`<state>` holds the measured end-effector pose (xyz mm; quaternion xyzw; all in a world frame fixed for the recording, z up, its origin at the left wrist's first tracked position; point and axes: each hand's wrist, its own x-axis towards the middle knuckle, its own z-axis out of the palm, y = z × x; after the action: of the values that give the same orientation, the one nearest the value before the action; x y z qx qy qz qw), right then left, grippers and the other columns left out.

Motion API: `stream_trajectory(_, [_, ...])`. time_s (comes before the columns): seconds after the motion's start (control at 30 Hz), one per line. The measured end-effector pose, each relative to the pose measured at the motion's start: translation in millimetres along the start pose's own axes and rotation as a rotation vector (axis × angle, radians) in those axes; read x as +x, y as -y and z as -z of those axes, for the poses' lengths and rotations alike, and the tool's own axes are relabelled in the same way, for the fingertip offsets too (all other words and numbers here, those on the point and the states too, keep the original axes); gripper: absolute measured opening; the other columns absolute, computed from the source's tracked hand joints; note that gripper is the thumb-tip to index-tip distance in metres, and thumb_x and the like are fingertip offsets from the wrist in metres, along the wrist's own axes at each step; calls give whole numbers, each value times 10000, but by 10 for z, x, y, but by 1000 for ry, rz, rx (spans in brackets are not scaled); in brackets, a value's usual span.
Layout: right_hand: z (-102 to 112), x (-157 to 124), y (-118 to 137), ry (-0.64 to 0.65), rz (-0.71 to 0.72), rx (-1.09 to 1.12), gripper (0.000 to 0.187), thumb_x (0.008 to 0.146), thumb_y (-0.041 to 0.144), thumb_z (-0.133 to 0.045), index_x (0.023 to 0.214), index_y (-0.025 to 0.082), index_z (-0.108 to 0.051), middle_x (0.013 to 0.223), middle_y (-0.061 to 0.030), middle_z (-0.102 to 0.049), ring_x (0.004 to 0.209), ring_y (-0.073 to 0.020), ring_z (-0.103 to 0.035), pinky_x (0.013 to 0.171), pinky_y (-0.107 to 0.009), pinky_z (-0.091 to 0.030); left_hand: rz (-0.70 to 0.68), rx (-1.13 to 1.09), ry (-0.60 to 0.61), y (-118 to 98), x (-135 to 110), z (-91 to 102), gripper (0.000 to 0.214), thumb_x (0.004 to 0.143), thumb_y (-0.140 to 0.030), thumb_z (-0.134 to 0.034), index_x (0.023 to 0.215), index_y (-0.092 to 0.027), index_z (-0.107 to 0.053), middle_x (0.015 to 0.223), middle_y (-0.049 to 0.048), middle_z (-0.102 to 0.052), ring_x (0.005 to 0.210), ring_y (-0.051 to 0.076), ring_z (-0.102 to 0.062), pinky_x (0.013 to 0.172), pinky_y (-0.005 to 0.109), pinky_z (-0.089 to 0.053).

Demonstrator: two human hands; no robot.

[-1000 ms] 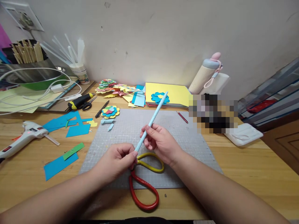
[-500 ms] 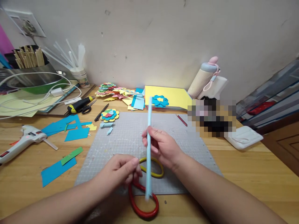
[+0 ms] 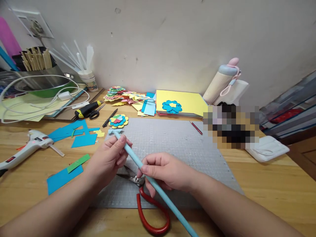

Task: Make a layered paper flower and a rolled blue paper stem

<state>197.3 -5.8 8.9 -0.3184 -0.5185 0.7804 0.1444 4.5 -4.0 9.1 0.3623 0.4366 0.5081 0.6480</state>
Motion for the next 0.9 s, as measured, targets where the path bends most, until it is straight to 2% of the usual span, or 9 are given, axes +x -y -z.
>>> stream_trajectory(0.13, [-15,34,-44,9,7,77,340,866,491,-591,839,152,-592,496,39,-617,290,-27,-282,276,-153,-158,0,-7,-11,32,5,-8,435,759,-600,-657,757,-166,-641,390,-74,-404,334,39,-285,337,148,-173])
stream_trajectory(0.27, [-31,58,-62,-4,17,110,325,859,476,-602,823,153,-588,483,41,-617,292,-23,-283,284,-148,-167,4,12,-60,24,23,-2,450,749,-609,-657,802,-162,-665,394,-70,-401,352,47,-305,337,144,-163])
stream_trajectory(0.53, [-111,101,-174,-86,25,119,331,807,476,-668,760,176,-533,484,41,-612,352,-66,-476,349,-162,-319,-31,53,-56,42,47,43,436,779,-578,-635,798,-146,-686,364,-73,-403,347,45,-300,357,152,-216])
stream_trajectory(0.77, [-135,132,-230,-77,23,162,347,789,490,-680,761,181,-525,472,42,-602,361,-83,-497,366,-179,-351,-58,35,-133,58,29,17,405,759,-545,-659,730,-141,-660,348,-65,-430,316,50,-334,336,157,-239])
stream_trajectory(0.9, [-128,131,-232,-95,55,142,332,806,476,-668,757,175,-534,475,39,-606,359,-76,-489,358,-169,-334,-23,28,-70,32,33,4,463,771,-612,-591,813,-156,-659,383,-53,-448,344,85,-373,326,179,-258])
